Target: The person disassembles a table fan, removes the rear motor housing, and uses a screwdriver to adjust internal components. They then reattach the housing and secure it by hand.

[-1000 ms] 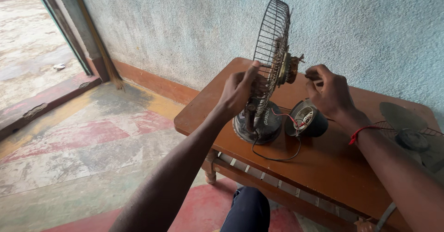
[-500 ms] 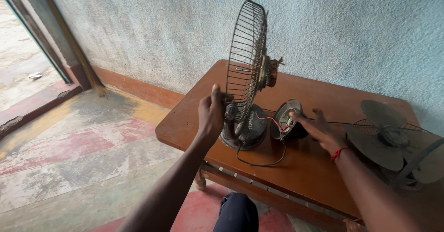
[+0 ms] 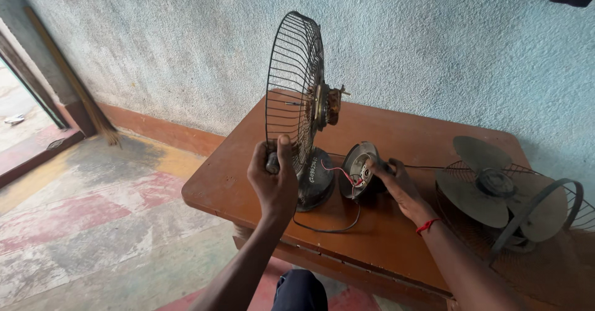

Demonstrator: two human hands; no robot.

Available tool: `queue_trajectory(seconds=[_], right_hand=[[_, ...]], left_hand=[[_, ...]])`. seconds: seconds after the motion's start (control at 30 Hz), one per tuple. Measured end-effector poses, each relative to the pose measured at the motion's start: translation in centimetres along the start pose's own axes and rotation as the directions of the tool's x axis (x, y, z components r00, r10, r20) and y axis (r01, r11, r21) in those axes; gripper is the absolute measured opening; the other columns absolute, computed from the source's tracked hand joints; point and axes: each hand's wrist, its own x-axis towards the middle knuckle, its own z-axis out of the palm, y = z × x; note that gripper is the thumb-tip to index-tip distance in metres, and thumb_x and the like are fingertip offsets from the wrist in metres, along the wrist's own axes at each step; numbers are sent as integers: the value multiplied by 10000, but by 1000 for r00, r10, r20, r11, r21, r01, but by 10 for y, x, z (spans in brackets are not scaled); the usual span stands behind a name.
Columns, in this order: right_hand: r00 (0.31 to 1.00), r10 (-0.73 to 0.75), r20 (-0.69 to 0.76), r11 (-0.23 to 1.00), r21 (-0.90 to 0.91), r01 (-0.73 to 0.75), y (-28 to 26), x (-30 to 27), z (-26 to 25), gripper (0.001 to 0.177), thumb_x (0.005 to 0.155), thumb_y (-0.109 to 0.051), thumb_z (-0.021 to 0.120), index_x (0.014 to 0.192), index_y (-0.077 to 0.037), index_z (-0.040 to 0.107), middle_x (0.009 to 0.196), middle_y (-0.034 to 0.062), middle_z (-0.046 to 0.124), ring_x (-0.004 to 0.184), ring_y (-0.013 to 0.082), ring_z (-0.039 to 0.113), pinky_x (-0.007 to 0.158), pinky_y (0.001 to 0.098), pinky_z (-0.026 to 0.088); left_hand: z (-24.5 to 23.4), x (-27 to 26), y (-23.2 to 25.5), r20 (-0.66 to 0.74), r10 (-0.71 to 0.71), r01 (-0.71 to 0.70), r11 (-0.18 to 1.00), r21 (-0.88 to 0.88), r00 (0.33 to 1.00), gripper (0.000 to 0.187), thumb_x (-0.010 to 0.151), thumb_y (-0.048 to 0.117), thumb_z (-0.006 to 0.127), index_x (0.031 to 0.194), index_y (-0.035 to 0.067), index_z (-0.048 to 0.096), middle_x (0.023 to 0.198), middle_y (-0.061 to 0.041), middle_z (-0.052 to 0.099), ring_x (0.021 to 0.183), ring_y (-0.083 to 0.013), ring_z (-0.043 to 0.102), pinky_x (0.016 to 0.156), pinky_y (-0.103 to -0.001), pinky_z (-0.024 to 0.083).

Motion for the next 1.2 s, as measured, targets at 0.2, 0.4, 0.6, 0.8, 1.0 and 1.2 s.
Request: queue_trajectory(seconds=[0.2, 0.4, 0.6, 0.8, 1.0, 1.2], right_hand=[[972, -141, -188, 983, -146, 114, -1, -12, -7, 1108, 801, -788, 607, 1511, 33, 383, 1456, 275, 507, 1356, 362, 526, 1103, 473, 434], [973, -9, -229, 981, -193, -36, -15, -34, 7, 1052, 802, -788, 571, 1520, -38, 404, 1454, 273, 515, 1311, 385, 544, 1055, 515, 455], [987, -101, -122, 984, -157, 82, -20, -37, 22, 961, 762, -675, 689, 1442, -35, 461, 1355, 219, 621, 1249, 314, 606, 1053, 438, 469], [987, -20, -159, 999, -37, 14, -3, -23, 11, 731, 885, -594, 616, 1347, -30, 562, 1277, 176, 631, 1170, 305, 606, 990, 450, 465], [950, 18, -313, 994, 106, 16, -2, -2, -12, 648, 928, -545, 582, 1313, -25, 593, 1274, 130, 648, 1159, 255, 611, 963, 406, 459], [936, -46, -349, 973, 195, 121, -31, 16, -30, 629, 927, -530, 600, 1284, -12, 592, 1235, 129, 641, 1125, 208, 594, 940, 361, 460]], left_hand=[[-15, 31, -12, -18, 81, -81, 996, -28, 997, 288, 1010, 292, 628, 887, 39, 689, 819, -127, 773, 724, -144, 780, 712, -319, 693], [-43, 65, 6, 22, -53, 54, 997, -59, 998, 334, 1024, 305, 633, 881, 7, 684, 791, -131, 752, 704, -178, 743, 729, -391, 659], [-58, 91, 34, -9, -210, 208, 973, -98, 978, 344, 965, 308, 680, 950, -36, 672, 808, -160, 736, 650, -188, 742, 645, -362, 673], [-68, 129, 42, 17, -381, 379, 913, -148, 924, 340, 984, 315, 642, 957, -22, 605, 807, -186, 731, 587, -200, 692, 514, -316, 577], [-79, 174, 14, 15, -540, 526, 814, -247, 842, 280, 997, 300, 582, 976, 21, 573, 835, -193, 721, 598, -227, 678, 491, -325, 516], [-109, 198, -45, 34, -681, 626, 651, -428, 731, 245, 1008, 346, 555, 953, 109, 531, 878, -186, 725, 659, -260, 648, 597, -358, 558]])
